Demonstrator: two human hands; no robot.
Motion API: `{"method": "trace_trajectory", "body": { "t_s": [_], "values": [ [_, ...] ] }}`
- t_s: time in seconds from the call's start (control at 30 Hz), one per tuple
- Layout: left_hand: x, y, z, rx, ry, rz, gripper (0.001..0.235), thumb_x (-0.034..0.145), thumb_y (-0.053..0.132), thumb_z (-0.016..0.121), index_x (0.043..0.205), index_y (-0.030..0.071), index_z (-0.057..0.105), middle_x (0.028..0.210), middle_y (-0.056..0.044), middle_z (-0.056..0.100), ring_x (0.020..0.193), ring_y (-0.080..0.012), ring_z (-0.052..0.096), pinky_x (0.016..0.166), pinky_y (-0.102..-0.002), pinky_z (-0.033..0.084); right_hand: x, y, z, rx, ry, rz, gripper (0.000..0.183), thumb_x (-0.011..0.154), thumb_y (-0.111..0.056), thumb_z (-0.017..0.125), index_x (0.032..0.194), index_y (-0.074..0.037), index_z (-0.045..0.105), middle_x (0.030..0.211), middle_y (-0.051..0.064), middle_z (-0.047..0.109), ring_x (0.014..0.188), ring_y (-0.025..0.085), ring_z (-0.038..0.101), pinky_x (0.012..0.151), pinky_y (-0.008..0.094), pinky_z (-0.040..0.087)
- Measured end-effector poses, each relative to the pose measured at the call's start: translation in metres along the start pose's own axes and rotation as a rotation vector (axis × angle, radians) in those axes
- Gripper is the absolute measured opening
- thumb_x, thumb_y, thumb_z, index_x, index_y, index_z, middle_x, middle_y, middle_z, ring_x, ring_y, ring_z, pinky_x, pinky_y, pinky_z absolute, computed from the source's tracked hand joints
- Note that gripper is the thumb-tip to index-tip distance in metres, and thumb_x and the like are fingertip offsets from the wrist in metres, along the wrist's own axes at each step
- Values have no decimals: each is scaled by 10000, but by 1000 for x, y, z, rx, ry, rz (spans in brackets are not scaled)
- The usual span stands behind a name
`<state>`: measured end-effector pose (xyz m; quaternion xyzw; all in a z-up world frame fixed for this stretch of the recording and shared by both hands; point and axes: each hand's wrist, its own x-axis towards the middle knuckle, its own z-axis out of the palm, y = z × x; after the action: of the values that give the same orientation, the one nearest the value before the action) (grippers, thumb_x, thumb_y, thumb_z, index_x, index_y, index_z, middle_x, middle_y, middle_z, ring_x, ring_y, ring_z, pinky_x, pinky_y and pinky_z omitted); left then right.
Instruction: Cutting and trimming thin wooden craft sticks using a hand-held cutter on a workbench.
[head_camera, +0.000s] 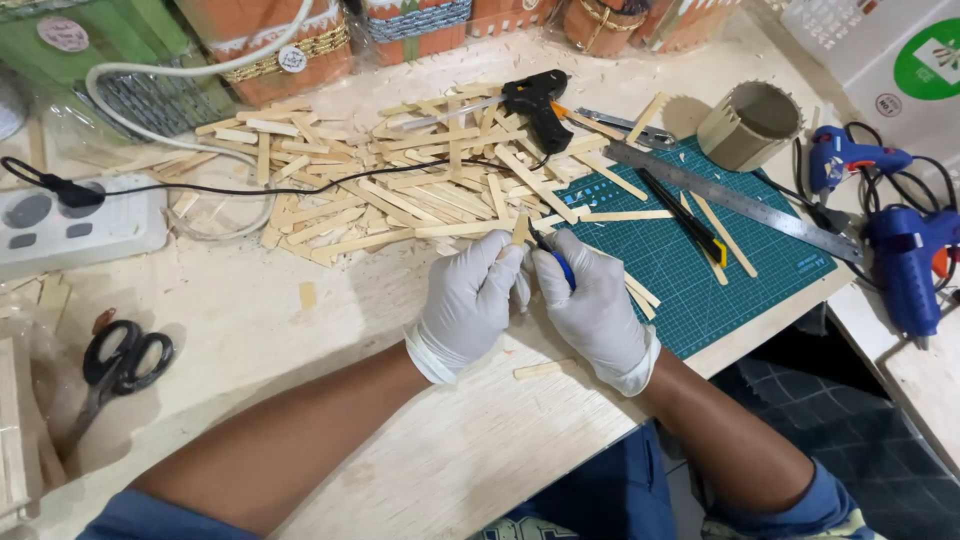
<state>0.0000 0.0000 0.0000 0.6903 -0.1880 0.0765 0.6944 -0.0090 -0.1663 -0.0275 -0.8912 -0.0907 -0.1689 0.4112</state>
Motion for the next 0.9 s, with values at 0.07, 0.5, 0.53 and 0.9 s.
{"method": "trace_trajectory", "body": {
  "t_s": [0.07,0.5,0.53,0.9],
  "values": [
    [0,-4,0,3,9,-14,371,1028,141,502,679,87,617,485,-47,612,472,-150,609,537,-266,523,0,-3,1,3,-13,7,236,1020,-310,558,911,-123,651,586,124,602,508,254,595,474,343,476],
    [-2,-12,4,145,97,90,139,974,109,633,966,-12,701,778,-230,710,768,-358,738,710,-414,575,5,-13,-7,440,30,143,266,974,-234,681,1186,-79,648,884,82,677,821,158,656,743,346,570],
    [-4,-15,7,145,101,93,139,974,109,633,966,-12,701,778,-230,710,768,-358,738,710,-414,575,7,-13,-8,439,29,139,266,974,-234,681,1186,-79,648,884,82,677,821,158,656,743,346,570],
    [-5,-26,0,-81,-152,-135,310,1023,282,555,784,112,657,663,-78,637,686,-169,604,757,-334,536,11,-30,-13,730,50,216,92,908,0,723,986,-29,683,712,100,643,627,135,630,607,280,571]
  ]
}}
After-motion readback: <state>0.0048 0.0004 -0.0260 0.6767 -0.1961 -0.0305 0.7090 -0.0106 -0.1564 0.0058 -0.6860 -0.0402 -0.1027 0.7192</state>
